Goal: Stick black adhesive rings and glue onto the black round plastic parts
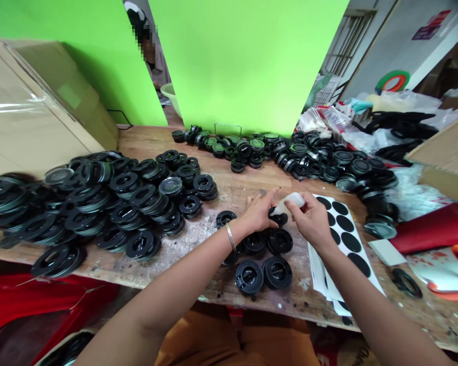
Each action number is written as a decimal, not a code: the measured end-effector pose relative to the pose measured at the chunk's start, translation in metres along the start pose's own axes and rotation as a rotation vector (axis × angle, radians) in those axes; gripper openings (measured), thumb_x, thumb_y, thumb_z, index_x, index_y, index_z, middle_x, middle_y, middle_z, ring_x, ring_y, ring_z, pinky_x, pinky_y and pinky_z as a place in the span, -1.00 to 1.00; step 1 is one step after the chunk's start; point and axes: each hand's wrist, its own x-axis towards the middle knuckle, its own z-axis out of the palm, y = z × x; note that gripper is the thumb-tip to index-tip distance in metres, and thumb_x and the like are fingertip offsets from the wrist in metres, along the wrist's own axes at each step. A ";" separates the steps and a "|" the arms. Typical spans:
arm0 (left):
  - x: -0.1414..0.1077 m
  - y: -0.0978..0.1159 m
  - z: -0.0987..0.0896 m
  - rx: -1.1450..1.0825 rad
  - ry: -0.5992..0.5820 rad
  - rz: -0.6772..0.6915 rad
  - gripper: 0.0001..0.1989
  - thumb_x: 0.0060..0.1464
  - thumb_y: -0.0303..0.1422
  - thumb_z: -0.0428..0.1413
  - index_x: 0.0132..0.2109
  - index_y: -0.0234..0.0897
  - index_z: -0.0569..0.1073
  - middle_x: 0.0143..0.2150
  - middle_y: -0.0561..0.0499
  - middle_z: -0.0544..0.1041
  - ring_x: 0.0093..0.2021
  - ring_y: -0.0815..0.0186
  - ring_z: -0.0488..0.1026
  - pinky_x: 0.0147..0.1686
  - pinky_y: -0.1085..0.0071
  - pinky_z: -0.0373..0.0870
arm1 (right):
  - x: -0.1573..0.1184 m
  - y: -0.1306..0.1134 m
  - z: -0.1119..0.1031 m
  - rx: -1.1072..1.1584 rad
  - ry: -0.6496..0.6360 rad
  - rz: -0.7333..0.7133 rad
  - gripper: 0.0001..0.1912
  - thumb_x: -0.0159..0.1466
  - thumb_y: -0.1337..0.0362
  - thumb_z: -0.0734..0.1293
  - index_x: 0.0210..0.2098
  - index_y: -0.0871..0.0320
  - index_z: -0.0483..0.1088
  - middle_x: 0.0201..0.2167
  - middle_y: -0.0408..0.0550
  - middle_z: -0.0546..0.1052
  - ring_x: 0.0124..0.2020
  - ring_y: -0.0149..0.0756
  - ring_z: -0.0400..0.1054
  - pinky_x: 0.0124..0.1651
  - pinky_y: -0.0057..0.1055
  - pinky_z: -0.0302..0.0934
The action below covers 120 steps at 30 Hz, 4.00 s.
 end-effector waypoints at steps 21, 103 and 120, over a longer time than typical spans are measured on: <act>0.002 0.006 -0.004 -0.021 -0.019 -0.037 0.05 -0.20 -0.37 0.36 0.34 -0.14 -0.07 0.00 -0.04 0.50 0.09 -0.03 0.33 0.07 0.02 0.11 | 0.020 0.013 0.002 0.002 0.073 0.047 -0.74 0.14 0.05 0.35 -0.45 0.13 0.35 -0.66 -0.23 0.32 -0.61 -0.35 0.21 -0.52 -0.42 0.07; -0.209 0.048 0.044 -0.762 0.506 -0.460 -0.23 -0.18 -0.48 0.35 0.15 -0.11 0.18 0.04 -0.03 0.47 0.07 0.20 0.40 0.12 0.21 0.25 | -0.125 -0.063 0.017 0.239 -0.296 0.230 -0.71 0.23 0.01 0.36 -0.29 0.12 0.36 -0.55 -0.21 0.40 -0.54 -0.40 0.26 -0.48 -0.50 0.16; -0.211 0.049 0.046 -0.761 0.508 -0.431 -0.24 -0.14 -0.51 0.30 0.17 -0.12 0.15 0.05 -0.04 0.46 0.08 0.19 0.40 0.15 0.18 0.23 | -0.104 -0.070 0.003 -0.124 -0.352 -0.175 -0.80 0.28 0.10 0.30 -0.36 0.09 0.32 -0.51 -0.18 0.38 -0.50 -0.34 0.24 -0.43 -0.41 0.12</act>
